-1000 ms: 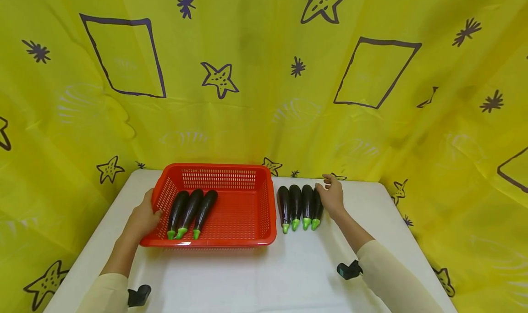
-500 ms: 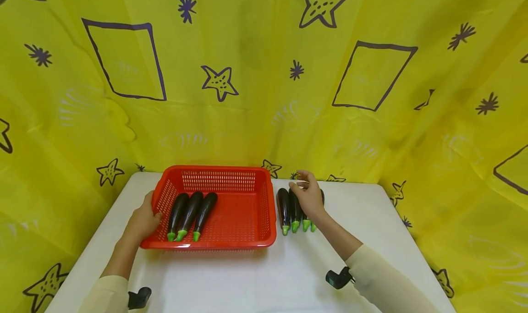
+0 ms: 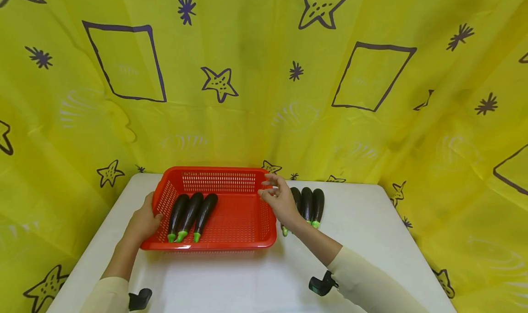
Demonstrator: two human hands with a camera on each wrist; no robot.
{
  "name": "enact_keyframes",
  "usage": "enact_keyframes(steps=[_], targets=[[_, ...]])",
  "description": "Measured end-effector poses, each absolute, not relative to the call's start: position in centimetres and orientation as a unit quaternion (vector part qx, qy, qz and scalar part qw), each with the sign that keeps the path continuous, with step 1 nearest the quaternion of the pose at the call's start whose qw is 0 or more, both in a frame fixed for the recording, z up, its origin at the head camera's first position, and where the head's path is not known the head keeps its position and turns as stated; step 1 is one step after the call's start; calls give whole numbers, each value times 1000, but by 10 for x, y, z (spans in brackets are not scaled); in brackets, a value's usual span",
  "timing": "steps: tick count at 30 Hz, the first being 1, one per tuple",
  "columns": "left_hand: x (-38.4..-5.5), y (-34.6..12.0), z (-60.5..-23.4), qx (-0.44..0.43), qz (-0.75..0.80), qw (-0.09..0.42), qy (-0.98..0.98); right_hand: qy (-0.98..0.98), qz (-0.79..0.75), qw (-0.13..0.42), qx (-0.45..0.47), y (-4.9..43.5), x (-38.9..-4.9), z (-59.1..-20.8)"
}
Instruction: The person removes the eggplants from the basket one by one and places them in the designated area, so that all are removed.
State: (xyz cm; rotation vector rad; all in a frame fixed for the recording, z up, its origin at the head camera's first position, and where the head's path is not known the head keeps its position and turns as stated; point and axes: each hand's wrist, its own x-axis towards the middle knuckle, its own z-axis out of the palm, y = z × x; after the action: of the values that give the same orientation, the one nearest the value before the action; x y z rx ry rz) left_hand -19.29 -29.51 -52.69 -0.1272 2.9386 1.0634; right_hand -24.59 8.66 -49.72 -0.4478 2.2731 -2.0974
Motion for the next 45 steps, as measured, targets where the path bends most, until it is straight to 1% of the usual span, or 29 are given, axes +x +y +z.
enact_keyframes(steps=[10, 18, 24, 37, 45], targets=[[-191, -296, -531, -41, 342, 3, 939, 764, -630, 40, -134, 51, -243, -504], [-193, -297, -526, -39, 344, -1, 938, 768, -625, 96, -97, 26, -251, -509], [-193, -297, -527, -41, 344, 2, 938, 768, -622, 129, -83, 8, -255, -509], [-192, -294, -534, -40, 350, 4, 936, 788, -592, 153, -76, -19, -260, -530], [-192, -296, -531, -43, 348, 4, 937, 788, -588, 167, -78, -33, -271, -537]])
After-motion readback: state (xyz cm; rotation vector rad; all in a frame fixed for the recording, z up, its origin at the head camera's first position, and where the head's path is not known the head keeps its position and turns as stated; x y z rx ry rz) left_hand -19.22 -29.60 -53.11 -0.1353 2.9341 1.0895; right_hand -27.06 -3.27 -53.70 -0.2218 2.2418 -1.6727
